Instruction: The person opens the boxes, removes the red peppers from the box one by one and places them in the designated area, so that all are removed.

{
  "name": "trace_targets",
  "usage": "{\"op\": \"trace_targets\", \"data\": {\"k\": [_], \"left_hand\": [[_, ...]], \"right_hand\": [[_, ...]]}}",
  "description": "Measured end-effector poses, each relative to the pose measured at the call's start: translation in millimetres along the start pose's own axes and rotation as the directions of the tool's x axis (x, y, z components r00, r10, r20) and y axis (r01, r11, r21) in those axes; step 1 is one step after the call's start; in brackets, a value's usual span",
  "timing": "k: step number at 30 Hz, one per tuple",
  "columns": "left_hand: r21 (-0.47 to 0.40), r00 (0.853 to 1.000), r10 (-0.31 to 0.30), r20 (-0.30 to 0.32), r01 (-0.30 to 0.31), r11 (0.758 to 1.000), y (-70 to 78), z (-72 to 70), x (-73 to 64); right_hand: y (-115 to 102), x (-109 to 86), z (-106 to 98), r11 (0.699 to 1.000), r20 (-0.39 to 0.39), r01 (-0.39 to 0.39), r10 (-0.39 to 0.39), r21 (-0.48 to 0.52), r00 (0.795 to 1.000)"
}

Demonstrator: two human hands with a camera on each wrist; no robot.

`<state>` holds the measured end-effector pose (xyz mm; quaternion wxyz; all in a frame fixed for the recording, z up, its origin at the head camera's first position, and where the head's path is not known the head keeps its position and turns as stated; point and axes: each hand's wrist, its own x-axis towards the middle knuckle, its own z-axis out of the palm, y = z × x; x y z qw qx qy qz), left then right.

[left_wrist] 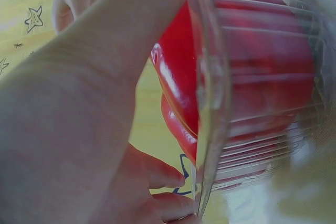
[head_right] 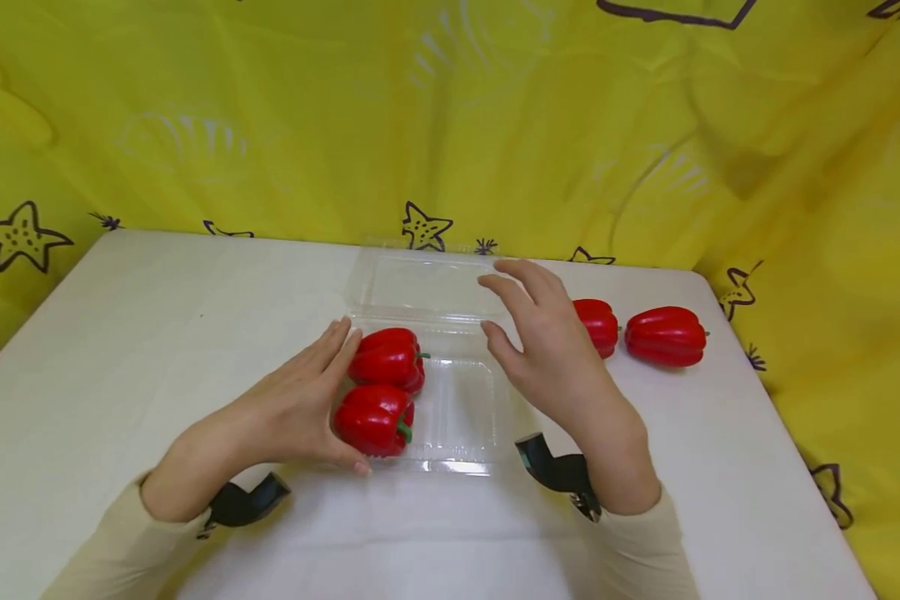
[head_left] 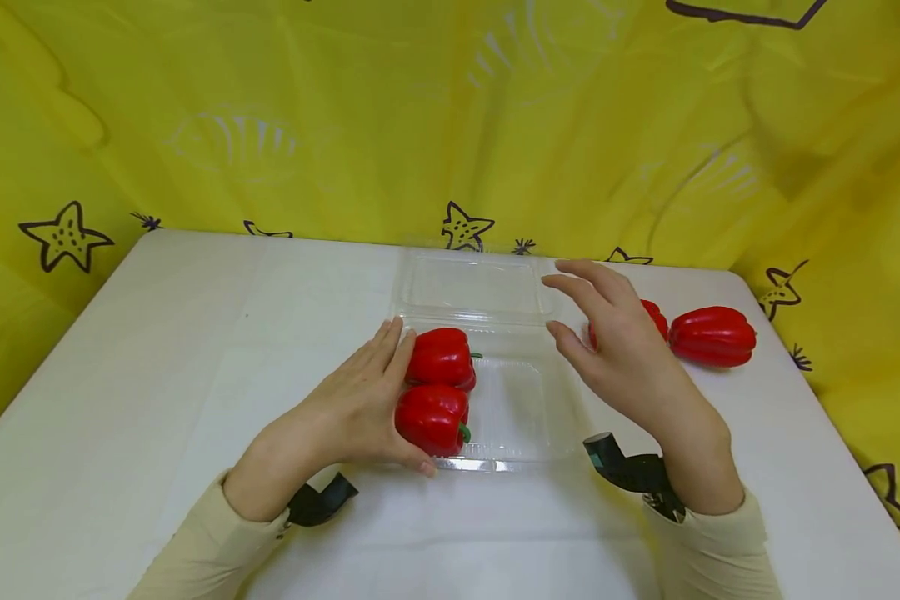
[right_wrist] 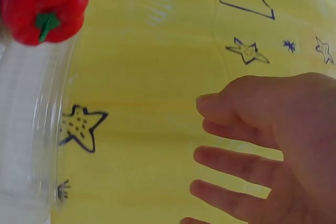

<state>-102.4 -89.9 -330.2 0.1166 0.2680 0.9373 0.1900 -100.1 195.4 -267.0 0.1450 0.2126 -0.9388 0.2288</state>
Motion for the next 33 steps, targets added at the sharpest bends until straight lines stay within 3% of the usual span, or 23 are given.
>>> {"op": "trace_targets", "data": {"k": [12, 19, 33], "left_hand": [[-0.003, 1.0, 0.006, 0.001, -0.006, 1.0, 0.6, 0.0, 1.5], [-0.009, 1.0, 0.004, -0.004, -0.004, 1.0, -1.5, -0.7, 0.5], [0.008, 1.0, 0.014, -0.01, -0.014, 1.0, -0.8, 0.9, 0.7]], "right_hand": [[-14, 6.1, 26, 0.997, 0.139, 0.076, -0.073, -0.019, 0.988], [-19, 10.3, 44, 0.993, 0.182, 0.111, -0.104, -0.029, 0.978], [-22, 10.7, 62, 0.998, 0.336, 0.057, -0.061, 0.023, 0.94]]}}
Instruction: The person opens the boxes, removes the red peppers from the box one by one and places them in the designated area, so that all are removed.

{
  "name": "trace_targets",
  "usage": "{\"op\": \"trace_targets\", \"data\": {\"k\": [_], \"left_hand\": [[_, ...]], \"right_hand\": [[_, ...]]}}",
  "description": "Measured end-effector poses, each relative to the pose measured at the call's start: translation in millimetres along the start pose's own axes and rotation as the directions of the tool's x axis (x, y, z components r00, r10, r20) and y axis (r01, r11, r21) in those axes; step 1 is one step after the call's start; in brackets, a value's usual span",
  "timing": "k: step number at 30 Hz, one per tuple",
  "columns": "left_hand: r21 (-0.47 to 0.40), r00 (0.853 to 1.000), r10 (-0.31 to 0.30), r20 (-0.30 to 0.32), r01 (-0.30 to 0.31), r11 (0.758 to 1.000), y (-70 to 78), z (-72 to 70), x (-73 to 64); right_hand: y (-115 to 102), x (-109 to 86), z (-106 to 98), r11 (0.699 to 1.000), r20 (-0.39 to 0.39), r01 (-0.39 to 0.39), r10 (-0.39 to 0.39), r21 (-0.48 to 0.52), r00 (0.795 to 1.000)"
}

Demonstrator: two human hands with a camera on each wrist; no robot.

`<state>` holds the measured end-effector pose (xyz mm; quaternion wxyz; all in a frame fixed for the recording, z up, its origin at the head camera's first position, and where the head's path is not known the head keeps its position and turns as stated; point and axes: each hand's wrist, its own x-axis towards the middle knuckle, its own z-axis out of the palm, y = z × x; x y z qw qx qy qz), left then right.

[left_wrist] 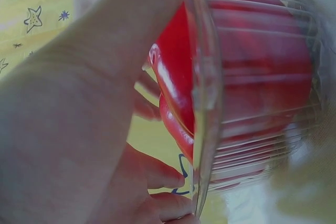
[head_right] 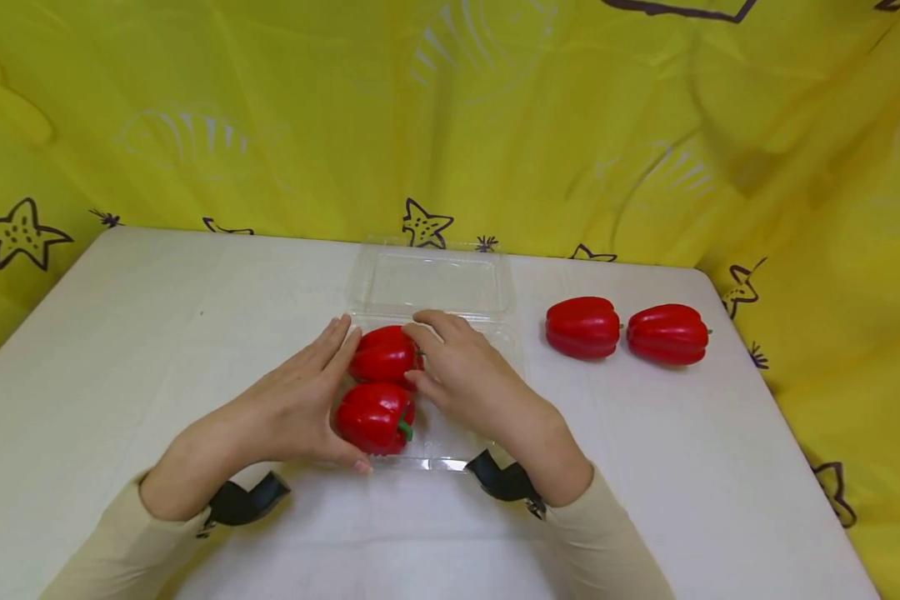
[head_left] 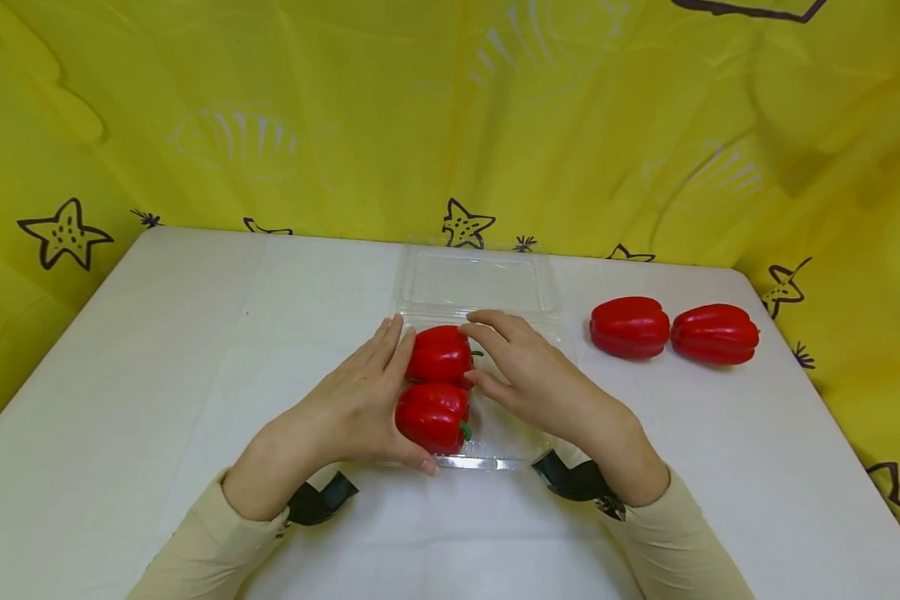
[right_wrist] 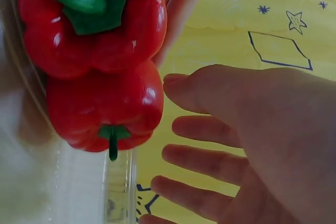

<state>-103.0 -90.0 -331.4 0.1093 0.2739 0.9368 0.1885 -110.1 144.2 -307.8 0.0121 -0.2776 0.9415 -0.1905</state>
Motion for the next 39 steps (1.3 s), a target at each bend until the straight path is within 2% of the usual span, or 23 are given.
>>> {"op": "trace_targets", "data": {"k": [6, 16, 32, 39], "left_hand": [[-0.001, 1.0, 0.005, 0.0, -0.005, 1.0, 0.6, -0.3, -0.5], [0.001, 1.0, 0.001, 0.008, -0.001, 1.0, 0.8, -1.1, -0.7], [0.013, 1.0, -0.012, 0.013, 0.012, 1.0, 1.4, -2.2, 0.3], [0.016, 1.0, -0.008, 0.009, 0.008, 1.0, 1.3, -2.4, 0.0]], "right_hand": [[-3, 5.7, 7, 0.999, 0.05, 0.008, -0.01, 0.052, 0.999], [-4, 11.2, 15, 0.994, 0.003, 0.099, -0.099, 0.043, 0.995], [-5, 12.1, 14, 0.991, 0.019, 0.129, -0.128, -0.033, 0.992], [-2, 6.8, 9, 0.988, -0.008, 0.14, -0.141, -0.066, 0.99]]}}
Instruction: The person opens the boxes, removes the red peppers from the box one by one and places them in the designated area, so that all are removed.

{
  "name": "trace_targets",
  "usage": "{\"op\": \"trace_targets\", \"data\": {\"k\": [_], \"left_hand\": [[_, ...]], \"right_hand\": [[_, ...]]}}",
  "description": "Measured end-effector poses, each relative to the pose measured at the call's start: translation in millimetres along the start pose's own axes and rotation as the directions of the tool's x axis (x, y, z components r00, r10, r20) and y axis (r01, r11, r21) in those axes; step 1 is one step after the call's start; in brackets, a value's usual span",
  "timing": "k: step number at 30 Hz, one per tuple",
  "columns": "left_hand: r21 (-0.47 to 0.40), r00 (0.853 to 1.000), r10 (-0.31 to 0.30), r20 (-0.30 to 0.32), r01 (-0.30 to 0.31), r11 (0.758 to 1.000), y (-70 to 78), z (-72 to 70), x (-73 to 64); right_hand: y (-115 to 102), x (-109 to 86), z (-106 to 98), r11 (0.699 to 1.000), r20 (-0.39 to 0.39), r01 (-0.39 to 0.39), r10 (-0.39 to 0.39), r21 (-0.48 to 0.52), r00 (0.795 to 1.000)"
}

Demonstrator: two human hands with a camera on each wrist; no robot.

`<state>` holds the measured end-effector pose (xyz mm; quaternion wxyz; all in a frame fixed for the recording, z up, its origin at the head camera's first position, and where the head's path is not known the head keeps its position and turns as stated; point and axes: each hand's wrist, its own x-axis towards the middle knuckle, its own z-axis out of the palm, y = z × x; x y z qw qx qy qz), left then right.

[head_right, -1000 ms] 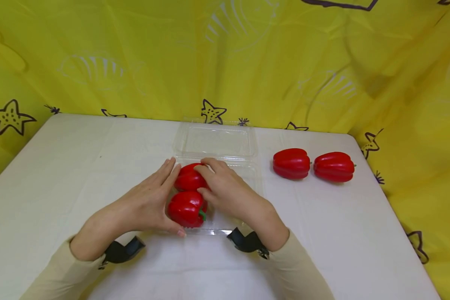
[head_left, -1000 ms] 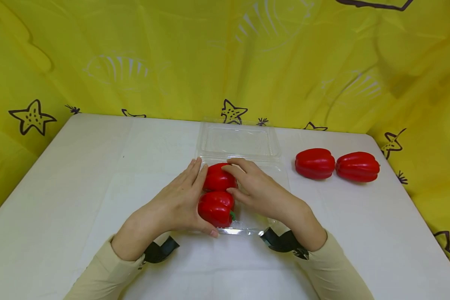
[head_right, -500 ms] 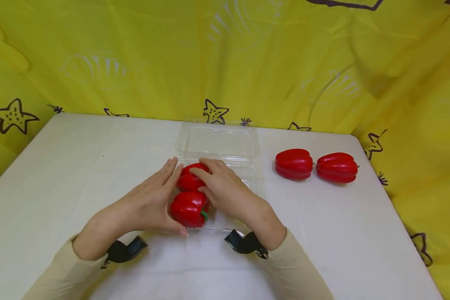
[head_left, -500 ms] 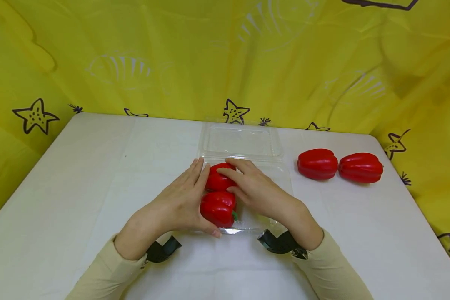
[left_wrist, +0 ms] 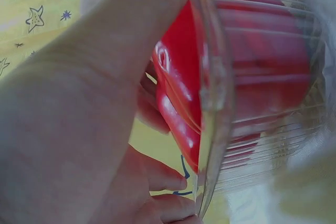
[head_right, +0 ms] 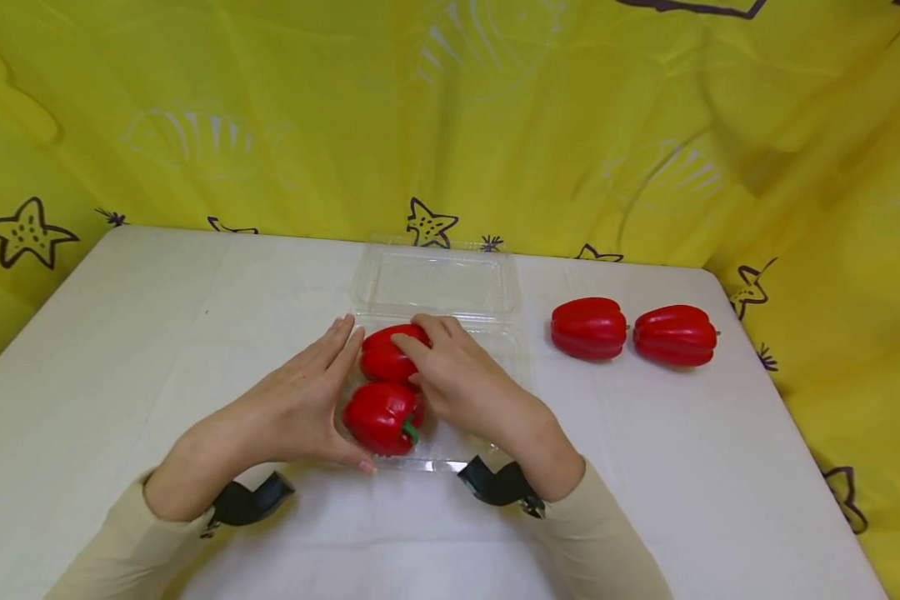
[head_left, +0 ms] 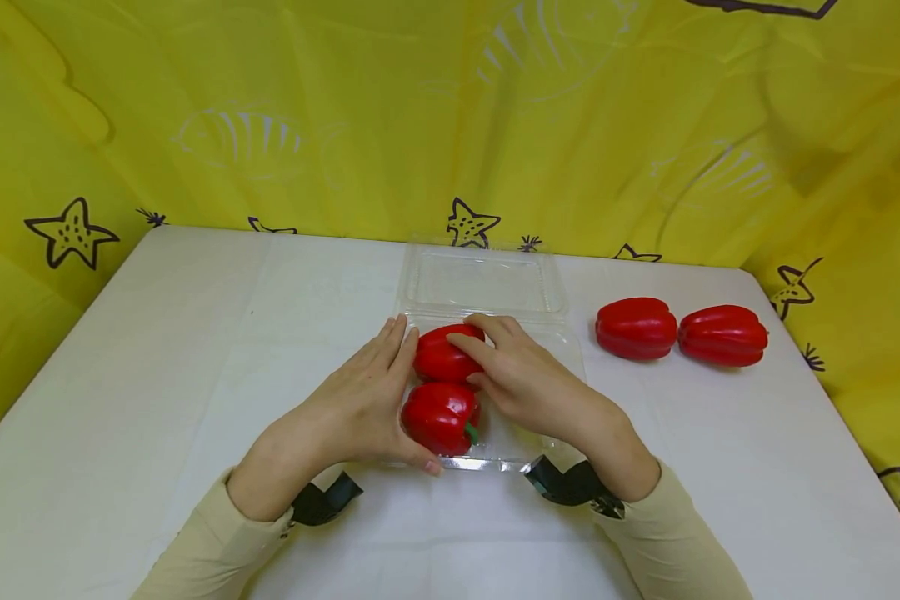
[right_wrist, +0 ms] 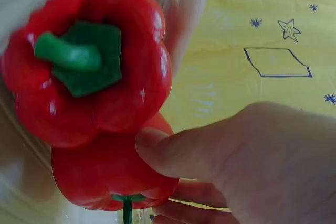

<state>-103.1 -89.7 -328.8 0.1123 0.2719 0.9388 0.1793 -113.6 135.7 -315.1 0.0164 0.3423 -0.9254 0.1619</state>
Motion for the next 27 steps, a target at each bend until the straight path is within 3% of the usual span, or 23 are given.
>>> {"op": "trace_targets", "data": {"k": [9, 14, 21, 27], "left_hand": [[0.02, 1.0, 0.012, 0.007, -0.013, 1.0, 0.9, 0.1, 0.2], [0.015, 1.0, 0.012, 0.0, -0.012, 1.0, 0.5, 0.5, 0.1], [0.012, 1.0, 0.015, -0.007, -0.015, 1.0, -0.4, 0.9, 0.0], [0.012, 1.0, 0.012, 0.002, -0.012, 1.0, 0.5, -0.2, -0.3]], "right_hand": [[-0.3, -7.3, -5.5, 0.997, 0.015, -0.069, 0.07, -0.037, 0.997], [-0.7, -7.6, -2.4, 0.993, 0.064, -0.115, 0.114, 0.014, 0.991], [0.5, -3.5, 0.1, 0.99, 0.017, -0.119, 0.118, 0.076, 0.993], [1.6, -4.7, -3.4, 0.993, -0.009, -0.104, 0.104, 0.058, 0.995]]}}
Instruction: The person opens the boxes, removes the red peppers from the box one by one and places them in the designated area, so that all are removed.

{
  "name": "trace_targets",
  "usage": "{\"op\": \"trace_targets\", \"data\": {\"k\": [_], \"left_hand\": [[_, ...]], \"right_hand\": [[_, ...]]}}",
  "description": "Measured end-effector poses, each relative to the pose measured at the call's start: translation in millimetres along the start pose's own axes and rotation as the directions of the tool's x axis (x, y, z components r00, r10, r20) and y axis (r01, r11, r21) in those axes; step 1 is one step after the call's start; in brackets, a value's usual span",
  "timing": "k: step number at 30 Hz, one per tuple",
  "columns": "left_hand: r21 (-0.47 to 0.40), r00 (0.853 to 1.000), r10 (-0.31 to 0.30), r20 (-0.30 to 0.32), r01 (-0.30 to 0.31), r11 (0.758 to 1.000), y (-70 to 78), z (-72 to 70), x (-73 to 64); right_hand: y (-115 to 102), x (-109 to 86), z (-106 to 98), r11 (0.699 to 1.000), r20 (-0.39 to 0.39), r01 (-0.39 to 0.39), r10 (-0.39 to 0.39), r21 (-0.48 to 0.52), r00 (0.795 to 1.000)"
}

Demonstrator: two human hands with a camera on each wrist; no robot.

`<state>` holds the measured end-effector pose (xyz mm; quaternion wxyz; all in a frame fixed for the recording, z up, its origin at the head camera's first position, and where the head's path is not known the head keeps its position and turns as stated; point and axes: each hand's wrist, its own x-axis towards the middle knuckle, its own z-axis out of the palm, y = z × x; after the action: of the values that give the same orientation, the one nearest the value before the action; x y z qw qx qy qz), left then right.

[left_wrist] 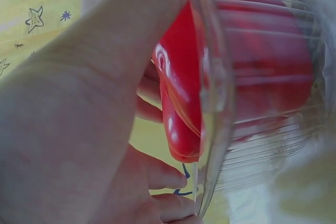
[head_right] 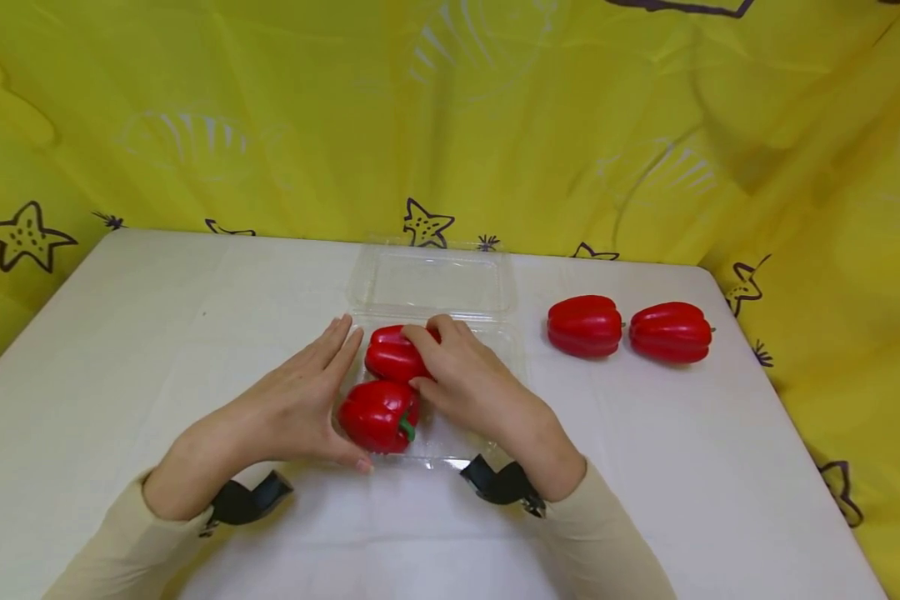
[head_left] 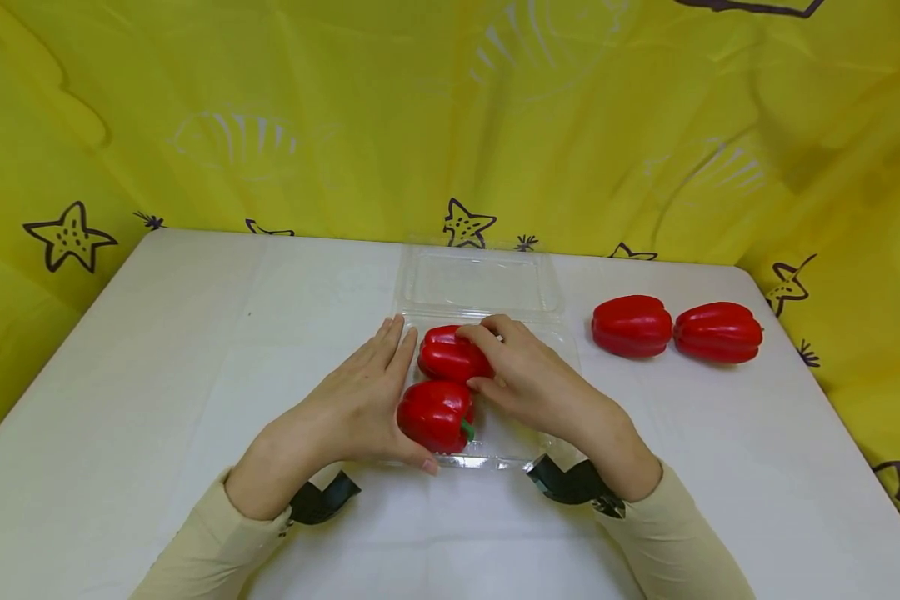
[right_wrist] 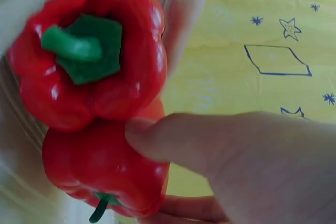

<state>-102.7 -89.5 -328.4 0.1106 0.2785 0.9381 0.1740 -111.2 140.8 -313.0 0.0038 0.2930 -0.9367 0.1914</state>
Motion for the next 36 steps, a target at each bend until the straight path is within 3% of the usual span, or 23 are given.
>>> {"op": "trace_targets", "data": {"k": [8, 15, 20, 26, 36], "left_hand": [[0.006, 1.0, -0.009, 0.001, 0.009, 1.0, -0.7, 0.4, 0.6], [0.001, 1.0, -0.017, 0.004, 0.017, 1.0, -1.1, 1.1, 0.8], [0.001, 1.0, -0.018, 0.003, 0.018, 1.0, -0.7, 1.7, 1.2], [-0.004, 1.0, -0.023, 0.006, 0.023, 1.0, -0.2, 1.4, 1.3], [0.0, 1.0, -0.026, 0.012, 0.026, 1.0, 0.1, 0.7, 1.4]], "right_hand": [[2, -9.1, -17, 0.997, -0.019, -0.079, 0.078, -0.027, 0.997], [6, -22.8, -30, 0.987, 0.066, -0.135, 0.141, -0.086, 0.988], [6, -25.8, -29, 0.976, 0.158, -0.184, 0.201, -0.116, 0.967], [5, -24.7, -26, 0.964, 0.185, -0.214, 0.241, -0.156, 0.953], [3, -19.0, -17, 0.963, 0.174, -0.194, 0.227, -0.186, 0.958]]}}
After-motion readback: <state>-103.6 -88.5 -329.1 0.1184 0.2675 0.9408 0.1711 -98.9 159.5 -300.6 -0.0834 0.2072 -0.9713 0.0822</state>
